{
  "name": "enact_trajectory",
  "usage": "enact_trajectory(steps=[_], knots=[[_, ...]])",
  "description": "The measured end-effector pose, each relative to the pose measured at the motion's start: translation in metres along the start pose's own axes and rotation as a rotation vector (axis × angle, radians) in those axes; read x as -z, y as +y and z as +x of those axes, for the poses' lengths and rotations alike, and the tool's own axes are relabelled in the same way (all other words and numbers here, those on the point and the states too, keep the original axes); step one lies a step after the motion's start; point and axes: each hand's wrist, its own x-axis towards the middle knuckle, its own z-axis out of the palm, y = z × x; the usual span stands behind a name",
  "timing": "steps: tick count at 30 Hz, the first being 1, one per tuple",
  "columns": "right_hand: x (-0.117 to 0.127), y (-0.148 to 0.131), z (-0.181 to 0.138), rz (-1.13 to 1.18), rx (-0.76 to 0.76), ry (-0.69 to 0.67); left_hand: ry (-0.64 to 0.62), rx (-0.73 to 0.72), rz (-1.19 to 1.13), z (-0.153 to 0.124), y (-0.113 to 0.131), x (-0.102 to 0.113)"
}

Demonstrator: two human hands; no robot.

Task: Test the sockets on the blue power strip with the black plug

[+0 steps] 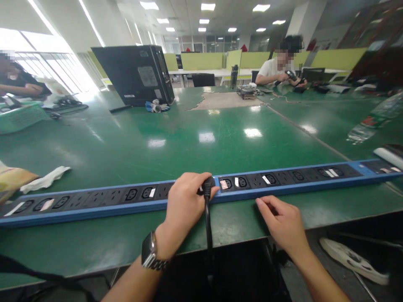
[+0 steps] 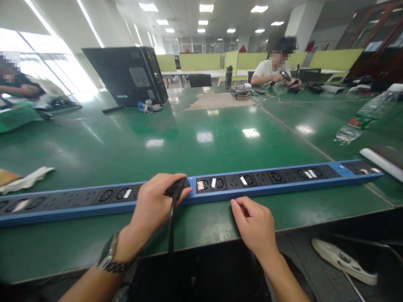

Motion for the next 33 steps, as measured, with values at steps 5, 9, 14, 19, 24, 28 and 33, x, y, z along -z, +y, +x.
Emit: enact_trajectory(steps=[5,9,14,19,24,28,33], knots=[[-0.001,0.001,0.000,0.008,-0.006,-0.024,-0.120,0.029,0.038,0.004,-0.001,-0.006],[-0.004,0.003,0.000,0.021,0.002,0.006,-0.153,0.035,-0.025,0.007,-0.002,-0.006],[-0.005,0.005,0.001,0.037,0.008,0.011,-0.008,0.143,-0.165,0.008,-0.003,-0.015],[-0.005,0.004,0.000,0.005,-0.008,0.004,-0.030,0.212,-0.226,0.006,-0.005,-0.018],[-0.006,0.004,0.000,0.008,-0.006,0.016,-0.084,0.261,-0.226,0.008,-0.008,-0.013],[-0.006,0.004,0.000,-0.006,0.007,0.019,-0.134,0.184,-0.172,0.007,-0.008,-0.007],[-0.006,0.002,-0.002,-0.004,0.017,0.025,-0.097,0.144,-0.106,0.005,-0.005,-0.012]])
